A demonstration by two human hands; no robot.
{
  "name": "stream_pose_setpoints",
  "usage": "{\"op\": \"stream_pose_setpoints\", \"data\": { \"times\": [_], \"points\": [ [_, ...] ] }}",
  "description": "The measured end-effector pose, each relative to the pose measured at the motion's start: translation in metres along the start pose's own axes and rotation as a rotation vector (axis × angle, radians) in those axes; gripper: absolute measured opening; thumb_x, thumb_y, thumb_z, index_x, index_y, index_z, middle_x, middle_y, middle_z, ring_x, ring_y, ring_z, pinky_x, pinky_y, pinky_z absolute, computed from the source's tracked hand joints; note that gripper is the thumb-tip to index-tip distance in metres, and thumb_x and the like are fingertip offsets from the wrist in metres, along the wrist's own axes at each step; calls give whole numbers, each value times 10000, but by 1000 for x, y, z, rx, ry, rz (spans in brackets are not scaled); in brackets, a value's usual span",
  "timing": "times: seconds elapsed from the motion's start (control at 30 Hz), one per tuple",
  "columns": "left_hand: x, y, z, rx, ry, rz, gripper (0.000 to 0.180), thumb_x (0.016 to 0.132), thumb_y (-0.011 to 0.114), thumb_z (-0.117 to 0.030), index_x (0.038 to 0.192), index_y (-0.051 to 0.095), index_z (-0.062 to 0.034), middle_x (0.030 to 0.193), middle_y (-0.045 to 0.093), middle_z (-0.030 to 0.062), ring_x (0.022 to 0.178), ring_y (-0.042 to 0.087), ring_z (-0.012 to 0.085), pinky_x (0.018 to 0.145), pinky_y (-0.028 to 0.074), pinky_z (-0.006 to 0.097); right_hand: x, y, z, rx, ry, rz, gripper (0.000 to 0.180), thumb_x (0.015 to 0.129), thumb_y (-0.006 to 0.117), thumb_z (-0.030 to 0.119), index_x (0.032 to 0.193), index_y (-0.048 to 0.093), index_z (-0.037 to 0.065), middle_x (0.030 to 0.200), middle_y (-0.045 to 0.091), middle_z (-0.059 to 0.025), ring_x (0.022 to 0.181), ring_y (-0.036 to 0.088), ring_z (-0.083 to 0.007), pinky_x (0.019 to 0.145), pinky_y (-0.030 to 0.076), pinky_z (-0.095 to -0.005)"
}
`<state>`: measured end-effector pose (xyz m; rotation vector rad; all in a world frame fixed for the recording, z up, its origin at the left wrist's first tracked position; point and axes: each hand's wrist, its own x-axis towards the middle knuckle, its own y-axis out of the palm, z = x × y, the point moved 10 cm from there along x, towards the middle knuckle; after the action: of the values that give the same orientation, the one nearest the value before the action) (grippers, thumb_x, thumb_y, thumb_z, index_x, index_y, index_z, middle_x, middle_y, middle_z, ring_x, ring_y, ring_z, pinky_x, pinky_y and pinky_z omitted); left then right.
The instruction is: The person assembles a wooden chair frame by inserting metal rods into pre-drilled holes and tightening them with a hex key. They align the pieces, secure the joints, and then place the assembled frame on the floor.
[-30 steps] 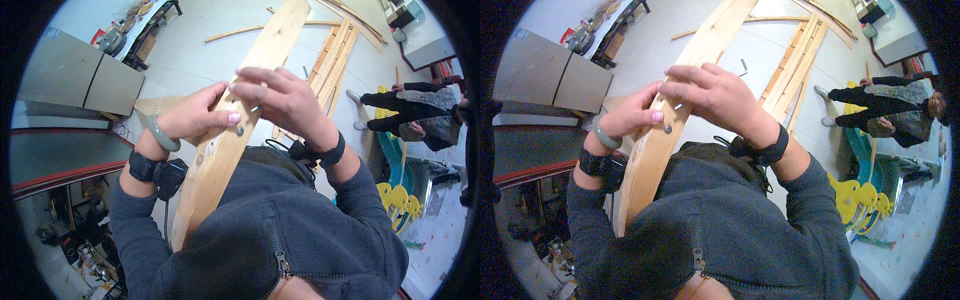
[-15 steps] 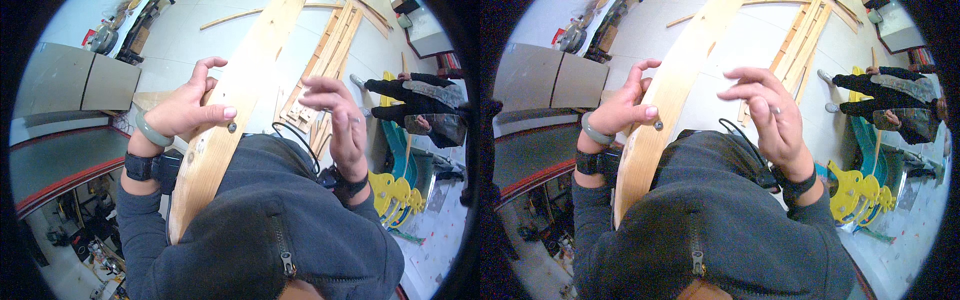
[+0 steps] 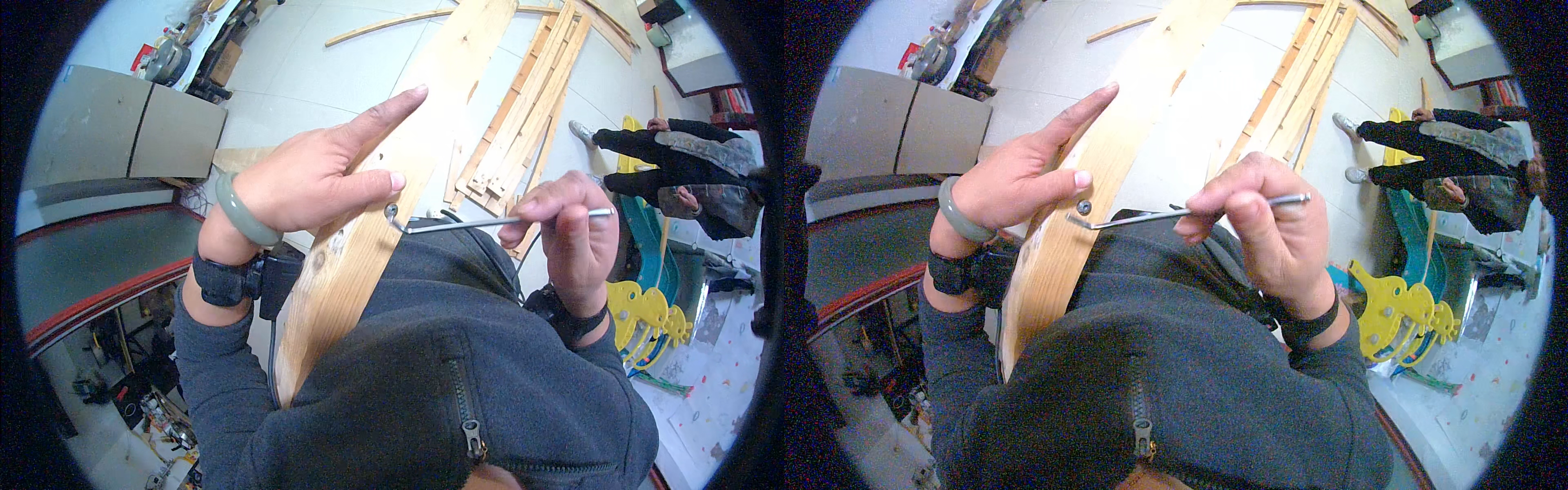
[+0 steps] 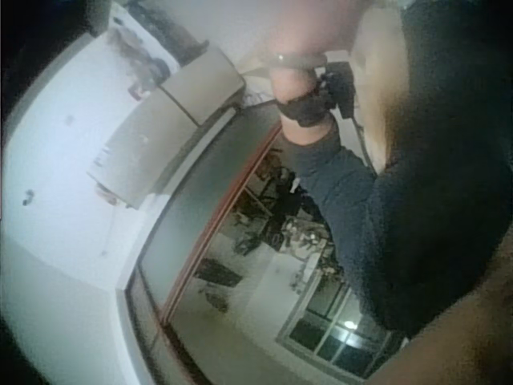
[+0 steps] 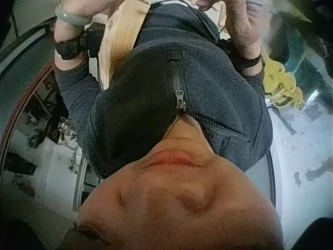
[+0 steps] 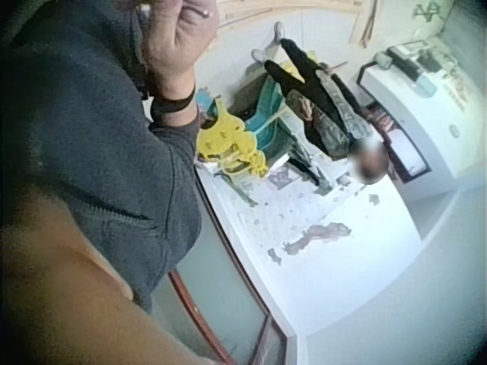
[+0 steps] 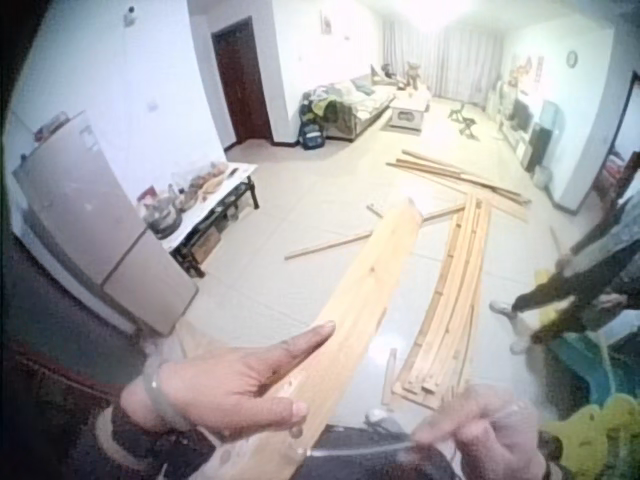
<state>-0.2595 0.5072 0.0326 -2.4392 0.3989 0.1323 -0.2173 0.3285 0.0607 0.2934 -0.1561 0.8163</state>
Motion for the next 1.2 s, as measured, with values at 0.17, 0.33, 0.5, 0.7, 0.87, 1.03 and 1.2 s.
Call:
{"op": "stream_pose_setpoints", "data": {
  "times": [0.17,0.33,0.5,0.7,0.87,1.03,1.2],
  "points": [
    [-2,9,-2,41,-37,2,802,858,553,-418,1530,169,-208,1297,556,235,1053,616,402,940,477,407,-6,-18,-48,318,185,-87,433,1015,425,387,932,566,-14,737,649,-141,615,648,-190,573,548,-281],
    [-5,20,1,58,-57,-2,797,861,556,-418,1529,176,-208,1197,604,263,1007,631,402,911,486,405,-27,-13,-101,471,499,-120,469,1005,424,445,922,570,7,691,649,-108,562,624,-160,536,525,-260],
    [-6,33,-1,-1,-66,-19,805,861,576,-423,1527,181,-204,1155,621,267,989,644,385,884,495,400,-49,-14,-123,622,632,-164,467,1003,414,459,927,578,28,680,648,-82,543,614,-126,535,537,-251],
    [-1,53,-9,-35,-97,-12,836,860,605,-444,1523,158,-199,1112,631,273,989,648,380,887,499,396,-80,-13,-139,907,789,-227,431,985,450,457,947,579,47,695,664,-46,560,642,-125,523,548,-260],
    [2,50,-5,-106,-116,-15,882,843,643,-479,1520,153,-195,1125,617,278,1002,638,384,900,495,405,-85,-6,-146,1034,813,-252,403,984,463,443,953,574,57,703,657,-34,587,643,-121,534,544,-273],
    [2,50,-2,-131,-96,16,927,817,665,-507,1516,161,-165,1141,604,278,1022,631,376,904,492,405,-80,-1,-151,1098,771,-275,394,987,467,431,970,577,53,720,653,-41,593,625,-119,559,534,-267],
    [0,45,3,-114,-109,14,977,790,662,-574,1508,178,-123,1144,601,281,1035,625,385,906,491,406,-64,-13,-131,877,627,-165,389,999,455,406,994,577,36,719,648,-48,590,609,-111,564,515,-237]
  ]
}}
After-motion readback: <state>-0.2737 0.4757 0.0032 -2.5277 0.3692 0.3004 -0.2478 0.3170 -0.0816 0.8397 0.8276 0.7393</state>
